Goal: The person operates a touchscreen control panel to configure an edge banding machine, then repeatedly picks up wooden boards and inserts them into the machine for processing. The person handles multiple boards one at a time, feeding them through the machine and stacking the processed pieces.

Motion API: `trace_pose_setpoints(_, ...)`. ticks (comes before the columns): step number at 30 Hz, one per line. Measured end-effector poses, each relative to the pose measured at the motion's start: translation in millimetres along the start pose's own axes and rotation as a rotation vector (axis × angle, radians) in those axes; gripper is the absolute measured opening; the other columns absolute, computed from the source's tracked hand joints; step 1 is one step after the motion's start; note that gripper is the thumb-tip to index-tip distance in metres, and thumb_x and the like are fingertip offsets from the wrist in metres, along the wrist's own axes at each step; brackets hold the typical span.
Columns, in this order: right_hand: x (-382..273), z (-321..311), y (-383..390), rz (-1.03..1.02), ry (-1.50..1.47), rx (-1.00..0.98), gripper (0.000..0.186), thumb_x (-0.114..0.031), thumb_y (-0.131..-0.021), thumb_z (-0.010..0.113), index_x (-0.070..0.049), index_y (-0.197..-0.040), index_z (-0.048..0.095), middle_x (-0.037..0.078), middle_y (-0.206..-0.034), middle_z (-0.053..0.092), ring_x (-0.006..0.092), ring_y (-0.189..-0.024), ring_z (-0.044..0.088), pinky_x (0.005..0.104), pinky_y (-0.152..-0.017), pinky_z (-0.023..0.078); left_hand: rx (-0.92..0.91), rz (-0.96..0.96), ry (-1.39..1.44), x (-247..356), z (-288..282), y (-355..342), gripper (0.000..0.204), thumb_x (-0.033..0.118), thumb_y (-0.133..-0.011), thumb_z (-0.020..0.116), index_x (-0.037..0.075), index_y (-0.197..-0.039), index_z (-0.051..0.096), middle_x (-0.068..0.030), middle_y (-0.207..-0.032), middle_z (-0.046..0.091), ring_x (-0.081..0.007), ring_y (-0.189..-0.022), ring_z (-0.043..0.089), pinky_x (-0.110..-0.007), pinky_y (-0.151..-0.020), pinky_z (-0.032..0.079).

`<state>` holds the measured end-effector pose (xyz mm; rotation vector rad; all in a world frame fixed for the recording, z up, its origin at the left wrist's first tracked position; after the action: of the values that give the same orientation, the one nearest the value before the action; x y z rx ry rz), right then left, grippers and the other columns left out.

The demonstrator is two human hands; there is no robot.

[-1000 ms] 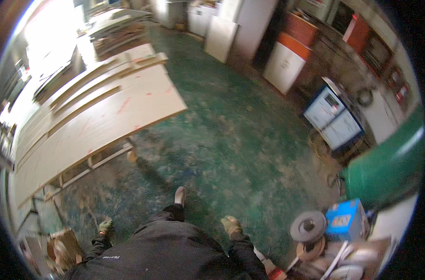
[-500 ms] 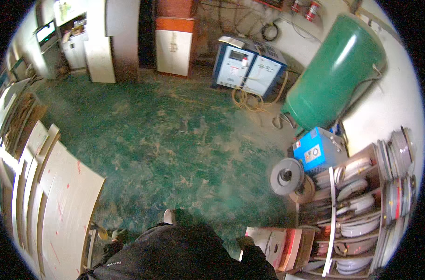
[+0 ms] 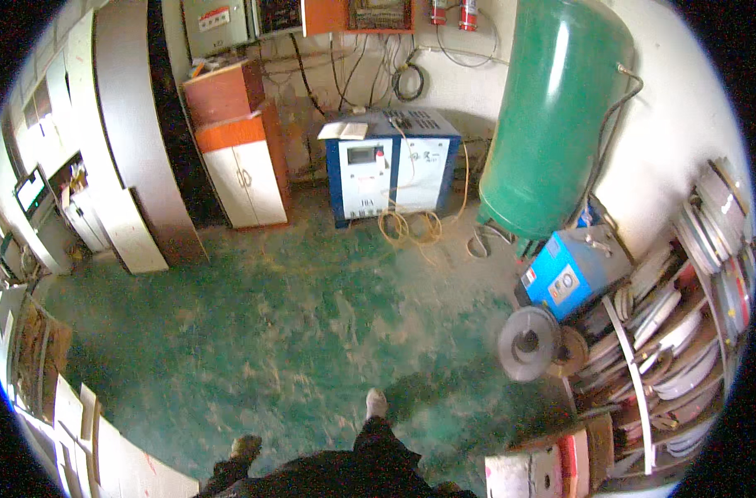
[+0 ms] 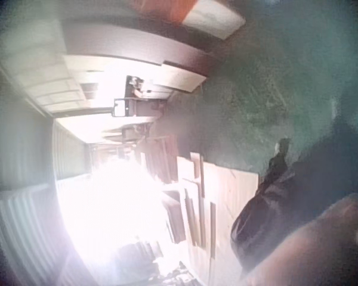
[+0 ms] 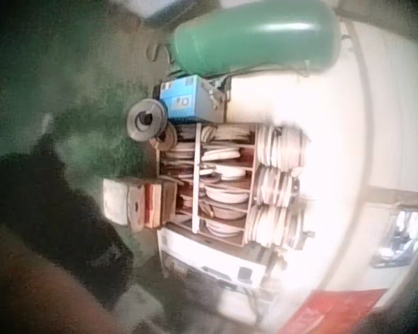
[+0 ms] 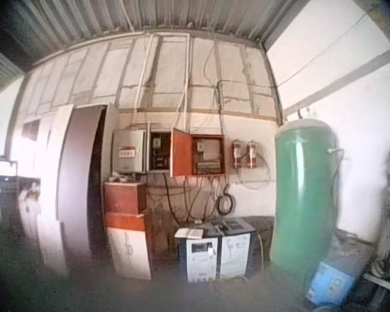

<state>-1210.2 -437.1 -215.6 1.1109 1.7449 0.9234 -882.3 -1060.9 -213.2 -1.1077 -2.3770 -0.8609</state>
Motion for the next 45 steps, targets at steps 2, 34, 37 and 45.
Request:
trace_pose_setpoints(2,-18.5,-60.4,-37.1,-0.005,0.017,0.008,0.031,-0.024,-0.098,0.065,-0.004,-0.12,0.071,0.017,-0.1,0.075,0.0301,-0.09,0.071,0.0436,-0.077,0.055,-0.045,0.057,-0.224,21.5,-13.2,-13.3,0.02,0.028,-0.091,0.062,0.021,-0.106,0.073,-0.0057,-0.101,0.075,-0.0307,-0.096,0.072,-0.047,-0.076,0.059)
trace_pose_setpoints(34,-231.5,-545.6,-286.6,0.057,-0.049,0.085,0.021,-0.016,-0.095,0.065,-0.007,-0.112,0.073,0.017,-0.11,0.073,0.0346,-0.104,0.07,0.0457,-0.088,0.057,0.174,-0.053,0.129,121.0,-298.2,-680.9,0.015,0.023,-0.09,0.068,0.015,-0.099,0.076,-0.0145,-0.096,0.074,-0.0364,-0.088,0.071,-0.048,-0.076,0.057)
trace_pose_setpoints(37,-247.1,-581.2,-324.1,0.033,-0.038,0.065,0.02,-0.017,-0.095,0.065,-0.007,-0.11,0.073,0.018,-0.108,0.073,0.035,-0.102,0.071,0.0473,-0.086,0.058,0.275,-0.139,0.047,142.8,-322.1,-717.0,0.017,0.026,-0.093,0.066,0.014,-0.101,0.073,-0.0123,-0.099,0.075,-0.0359,-0.091,0.071,-0.047,-0.079,0.057)
trace_pose_setpoints(45,-320.0,-786.5,-485.0,-0.494,0.879,0.276,0.018,-0.015,-0.093,0.063,-0.009,-0.107,0.074,0.017,-0.105,0.073,0.035,-0.094,0.073,0.0503,-0.079,0.06,0.106,-0.378,0.201,176.5,-299.5,-724.6,0.019,0.03,-0.094,0.065,0.013,-0.095,0.072,-0.0097,-0.086,0.074,-0.0336,-0.08,0.072,-0.044,-0.069,0.057)
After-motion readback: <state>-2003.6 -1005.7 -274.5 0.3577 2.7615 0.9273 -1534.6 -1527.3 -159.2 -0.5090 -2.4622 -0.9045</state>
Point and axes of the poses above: each hand's wrist, its own y-axis away from the middle knuckle, its own z-axis out of the palm, x = y × z, the point moved 9 cm from there along -y, towards the middle knuckle
